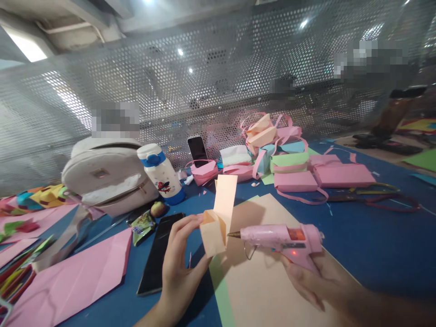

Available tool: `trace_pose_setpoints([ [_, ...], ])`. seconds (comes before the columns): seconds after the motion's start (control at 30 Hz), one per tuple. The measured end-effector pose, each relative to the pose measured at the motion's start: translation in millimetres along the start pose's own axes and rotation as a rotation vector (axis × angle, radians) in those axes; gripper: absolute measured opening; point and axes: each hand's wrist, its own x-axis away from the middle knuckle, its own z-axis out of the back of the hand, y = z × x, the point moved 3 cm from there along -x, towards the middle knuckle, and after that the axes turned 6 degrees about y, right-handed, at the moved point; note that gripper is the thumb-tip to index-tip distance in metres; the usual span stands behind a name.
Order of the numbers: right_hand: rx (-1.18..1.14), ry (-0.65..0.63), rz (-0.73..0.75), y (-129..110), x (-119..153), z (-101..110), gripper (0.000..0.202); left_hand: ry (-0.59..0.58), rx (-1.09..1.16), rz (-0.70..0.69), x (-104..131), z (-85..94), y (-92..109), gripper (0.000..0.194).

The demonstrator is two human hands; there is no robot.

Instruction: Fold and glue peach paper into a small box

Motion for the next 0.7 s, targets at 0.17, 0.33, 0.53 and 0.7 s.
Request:
trace_pose_setpoints([
  [0.17, -0.042, -0.024, 0.017, 4.9, -0.9, 0.9, 0.05, -0.03, 0.003, -0.001, 1.2, -0.2, -2.7, 0.048],
  [0.33, -0.074, -0.04, 0.042, 10.8, -1.4, 1.7, 0.05, -0.06, 0.022, -0.017, 2.2, -1.1, -2.6, 0.049],
  [0.53, -0.091, -0.044, 0.077, 14.6, -1.1, 1.4, 0.05, -0.069, 0.018, -0.019, 1.6, -2.4, 0.5, 0.05],
  [0.7, -0.076, -0.045, 0.076, 12.8, -1.1, 0.7, 0.05, -0.087, 0.013, -0.033, 1.4, -2.3, 0.9, 0.05],
])
